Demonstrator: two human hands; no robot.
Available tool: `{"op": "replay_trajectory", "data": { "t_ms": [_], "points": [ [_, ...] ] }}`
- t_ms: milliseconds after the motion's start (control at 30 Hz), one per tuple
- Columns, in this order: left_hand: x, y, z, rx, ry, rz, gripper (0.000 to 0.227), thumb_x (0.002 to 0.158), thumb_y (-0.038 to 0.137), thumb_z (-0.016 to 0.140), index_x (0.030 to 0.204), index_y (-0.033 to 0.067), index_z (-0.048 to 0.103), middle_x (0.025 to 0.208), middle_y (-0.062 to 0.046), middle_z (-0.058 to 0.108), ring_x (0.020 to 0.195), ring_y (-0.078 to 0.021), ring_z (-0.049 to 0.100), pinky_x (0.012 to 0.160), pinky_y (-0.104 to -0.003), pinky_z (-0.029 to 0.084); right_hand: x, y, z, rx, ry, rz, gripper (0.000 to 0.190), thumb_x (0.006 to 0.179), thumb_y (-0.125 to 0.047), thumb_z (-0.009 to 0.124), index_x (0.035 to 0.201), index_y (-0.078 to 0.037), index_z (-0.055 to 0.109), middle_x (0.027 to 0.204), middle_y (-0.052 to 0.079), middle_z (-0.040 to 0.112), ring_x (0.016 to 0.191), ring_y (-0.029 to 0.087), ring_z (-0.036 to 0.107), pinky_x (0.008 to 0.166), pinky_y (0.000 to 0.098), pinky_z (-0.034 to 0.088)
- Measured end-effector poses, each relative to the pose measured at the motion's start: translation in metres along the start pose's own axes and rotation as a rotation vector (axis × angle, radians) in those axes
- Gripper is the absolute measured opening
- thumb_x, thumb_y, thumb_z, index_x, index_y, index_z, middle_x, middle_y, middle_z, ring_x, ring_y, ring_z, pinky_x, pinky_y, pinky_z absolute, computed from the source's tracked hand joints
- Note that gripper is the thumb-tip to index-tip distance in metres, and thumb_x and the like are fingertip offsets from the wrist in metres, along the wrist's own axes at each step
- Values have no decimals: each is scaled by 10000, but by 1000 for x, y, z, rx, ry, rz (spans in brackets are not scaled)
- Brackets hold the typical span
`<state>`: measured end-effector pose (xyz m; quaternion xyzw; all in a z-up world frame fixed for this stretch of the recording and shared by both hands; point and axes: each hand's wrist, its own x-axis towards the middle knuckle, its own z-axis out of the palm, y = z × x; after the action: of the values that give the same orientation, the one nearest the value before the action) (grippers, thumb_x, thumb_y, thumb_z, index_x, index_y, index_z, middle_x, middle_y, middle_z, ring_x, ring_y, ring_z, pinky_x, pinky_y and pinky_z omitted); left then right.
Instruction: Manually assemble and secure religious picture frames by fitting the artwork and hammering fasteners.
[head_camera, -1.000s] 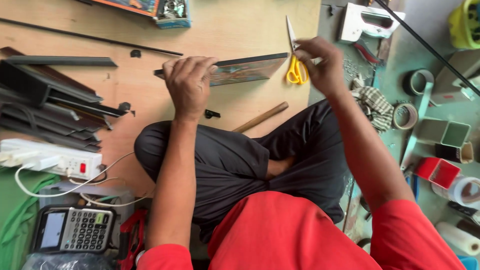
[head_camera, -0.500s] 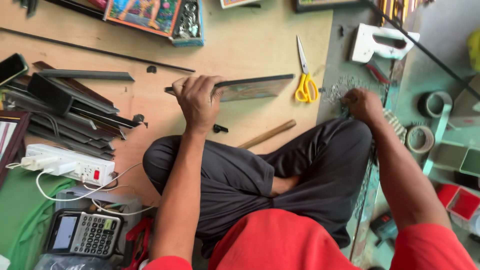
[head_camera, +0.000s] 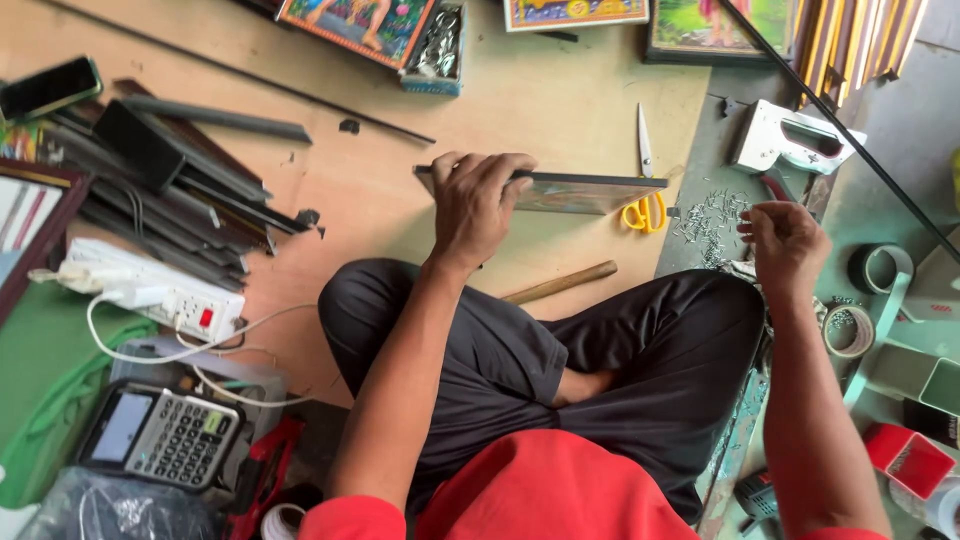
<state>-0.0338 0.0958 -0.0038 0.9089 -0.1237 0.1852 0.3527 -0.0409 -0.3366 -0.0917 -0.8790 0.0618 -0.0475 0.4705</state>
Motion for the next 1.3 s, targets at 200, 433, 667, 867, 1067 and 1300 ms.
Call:
{"op": "replay_trajectory", "data": {
  "t_ms": [200, 433, 667, 867, 1067, 1300],
  "points": [
    [-10, -4, 10, 32, 35, -41, 111, 960, 242, 754, 1069, 228, 754, 998, 88, 746, 1039, -129, 648, 1084, -423, 320, -5, -97, 31, 219, 27, -73, 46, 1099, 11, 668, 1101, 54, 684, 1007, 131, 746, 902, 169, 748, 818, 295, 631],
    [-10, 8, 13, 127, 148, -183, 82, 843, 380, 799, 924, 367, 786, 1141, 129, 709, 1498, -305, 263, 1177, -738, -104, -3, -210, 100, 18, -165, -548, 100, 981, 43, 755, 1049, -14, 709, 991, 111, 726, 898, 208, 713, 780, 342, 554],
    [-11, 8, 16, 78, 47, -315, 92, 858, 331, 800, 949, 347, 796, 1099, 144, 723, 1513, -280, 253, 1164, -778, -112, -1, -229, 147, -140, -216, -655, 75, 960, -34, 782, 1026, -41, 747, 944, 98, 733, 819, 256, 709, 683, 356, 540],
    [-9, 7, 22, 8, 59, -319, 99, 879, 292, 811, 962, 332, 773, 1032, 146, 735, 1523, -258, 241, 1151, -782, -131, 2, -223, 148, -159, -195, -704, 69, 994, -72, 762, 1060, -78, 744, 974, 60, 737, 830, 211, 739, 703, 313, 572],
    [-5, 8, 21, -40, 31, -379, 140, 832, 226, 862, 900, 307, 772, 1003, 142, 736, 1534, -255, 197, 1142, -773, -181, 4, -199, 160, -294, -74, -859, 100, 942, -79, 849, 974, -61, 756, 868, 45, 749, 730, 171, 717, 612, 322, 533],
    [-3, 10, 26, -76, 65, -355, 119, 804, 250, 872, 891, 299, 808, 927, 115, 708, 1508, -283, 211, 1146, -759, -169, 4, -205, 146, -214, -38, -1078, 202, 946, -38, 810, 1142, -39, 763, 1111, 95, 776, 1055, 237, 771, 940, 347, 625]
  ]
}}
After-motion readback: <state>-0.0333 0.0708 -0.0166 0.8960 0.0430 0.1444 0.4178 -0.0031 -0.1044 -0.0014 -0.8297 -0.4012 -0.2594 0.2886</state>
